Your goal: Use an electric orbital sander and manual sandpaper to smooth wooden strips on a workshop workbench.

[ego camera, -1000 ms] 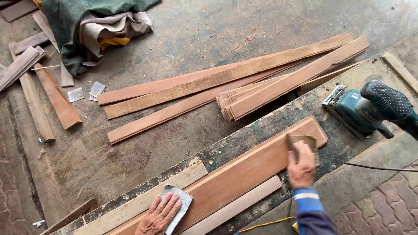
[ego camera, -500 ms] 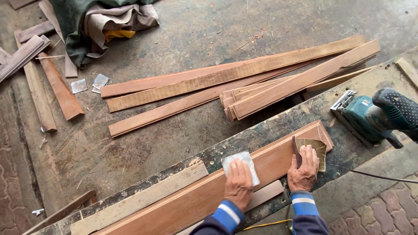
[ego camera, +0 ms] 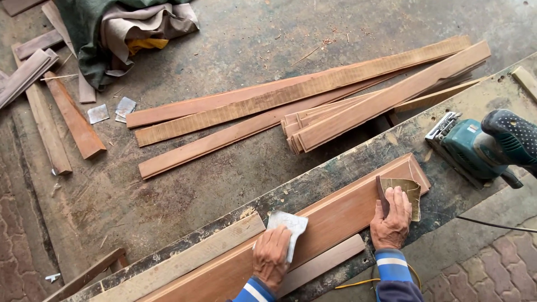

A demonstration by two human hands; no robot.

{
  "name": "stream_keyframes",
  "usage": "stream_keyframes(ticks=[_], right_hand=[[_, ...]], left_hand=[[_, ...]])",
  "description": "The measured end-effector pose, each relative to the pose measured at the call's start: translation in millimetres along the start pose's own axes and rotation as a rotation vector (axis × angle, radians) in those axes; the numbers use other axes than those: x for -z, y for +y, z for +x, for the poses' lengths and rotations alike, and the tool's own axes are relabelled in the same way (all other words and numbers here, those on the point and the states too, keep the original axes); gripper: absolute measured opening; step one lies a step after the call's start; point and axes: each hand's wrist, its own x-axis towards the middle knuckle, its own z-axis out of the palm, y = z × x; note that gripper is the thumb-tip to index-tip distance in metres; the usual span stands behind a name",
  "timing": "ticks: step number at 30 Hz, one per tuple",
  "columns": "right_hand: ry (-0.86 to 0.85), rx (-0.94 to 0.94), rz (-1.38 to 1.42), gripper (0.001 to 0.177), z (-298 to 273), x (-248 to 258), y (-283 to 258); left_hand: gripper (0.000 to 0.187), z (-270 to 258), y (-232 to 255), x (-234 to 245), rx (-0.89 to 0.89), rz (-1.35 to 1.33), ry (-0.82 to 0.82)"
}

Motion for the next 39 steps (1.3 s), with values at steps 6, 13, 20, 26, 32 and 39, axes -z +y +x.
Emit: stream_keyframes(ticks=[6,13,20,26,32,39], right_hand=[[0.007,0.009,0.041,0.043,0.7,1.5,-7.1],[0.021,0.067,0.014,0.043,7.9,-1.3,0.5],[-0.004,0.068,0.082,0.039,7.6,2.7,12.5],[-0.003,0.083,0.115,0.039,9.7,5.1,12.9],[0.004,0.105,0.118,0.037,9.2,5.3,12.7],[0.003,0.079,0.133,0.034,6.1,1.6,15.2]], left_hand=[[0.015,34.4,3.6,40.6,0.044,0.038,-0.572],[0.013,96.4,21.8,73.9,-0.178,0.02,-0.159],[0.03,59.2,-6.0,66.3,0.263,-0.162,-0.226],[0.021,51.2,-13.8,7.0,0.09,-0.037,-0.266],[0.025,98.8,38.4,-35.8,0.043,-0.012,-0.321],[0.041,3.0,-24.3,66.1,0.049,0.073,-0.104]])
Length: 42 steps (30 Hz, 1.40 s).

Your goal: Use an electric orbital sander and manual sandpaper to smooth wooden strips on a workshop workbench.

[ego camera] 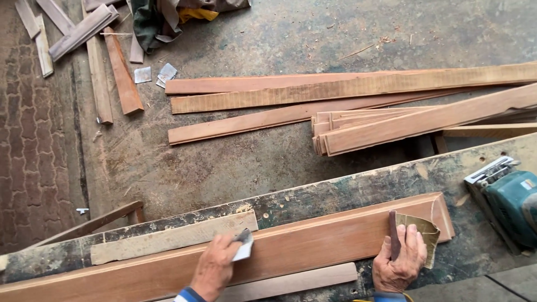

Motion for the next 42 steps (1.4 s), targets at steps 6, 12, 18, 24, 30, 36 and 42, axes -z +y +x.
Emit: stream_keyframes(ticks=[6,12,18,24,30,36,42], right_hand=[[0.004,0.0,-0.043,0.035,-2.1,-0.9,-1.0],[0.015,-0.006,-0.014,0.034,-0.9,-3.0,-0.5],[0.001,-0.006,-0.04,0.035,-1.7,-1.6,-0.3],[-0.011,0.006,-0.033,0.036,-4.7,-1.4,1.6],[0.001,-0.008,-0.058,0.034,-3.1,-3.1,0.3],[0.011,-0.004,-0.021,0.035,-0.7,-0.7,-3.8],[0.002,-0.013,-0.01,0.034,4.2,1.6,-10.2]], left_hand=[[0.021,86.5,55.2,-43.2,0.004,-0.158,-0.145],[0.026,37.3,20.6,-28.5,0.083,-0.017,-0.244],[0.034,64.8,40.8,-37.8,0.221,-0.189,-0.186],[0.019,72.6,53.8,-41.5,0.063,-0.117,-0.246],[0.033,-12.5,-9.8,25.9,0.438,0.021,-0.357],[0.021,90.9,55.8,-50.9,0.023,-0.159,-0.161],[0.059,107.0,58.7,6.9,-0.051,-0.044,-0.405]])
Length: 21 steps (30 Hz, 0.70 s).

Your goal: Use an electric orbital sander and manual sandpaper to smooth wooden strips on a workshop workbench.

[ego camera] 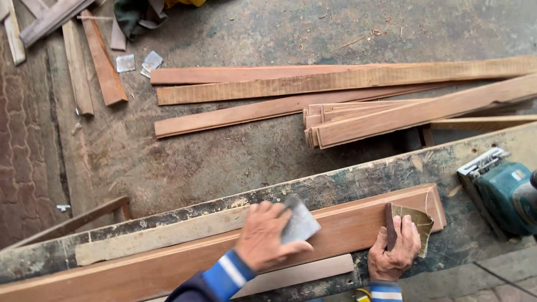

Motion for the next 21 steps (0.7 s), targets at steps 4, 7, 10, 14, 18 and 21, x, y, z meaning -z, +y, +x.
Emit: stream_keyframes(ticks=[4,7,10,14,18,21], right_hand=[[0.012,0.011,-0.009,0.034,-3.4,-0.9,5.8],[0.014,0.019,-0.02,0.036,-3.8,-3.9,9.0],[0.015,0.03,-0.031,0.037,-6.2,-5.8,11.9],[0.017,0.016,-0.037,0.036,-8.8,-8.0,15.4],[0.036,0.033,-0.022,0.037,-7.0,-6.1,12.3],[0.041,0.013,0.018,0.036,-5.5,-4.0,9.2]], left_hand=[[0.046,-33.6,-14.2,15.1,0.064,-0.069,0.249],[0.018,-50.0,-21.0,3.7,0.114,0.047,0.243],[0.019,-57.7,-4.1,20.7,0.092,0.137,0.189],[0.056,-64.1,14.0,27.1,-0.116,0.09,0.155],[0.025,-51.5,23.6,-10.8,-0.212,0.071,0.206],[0.012,-44.6,29.0,-22.3,-0.243,-0.024,0.08]])
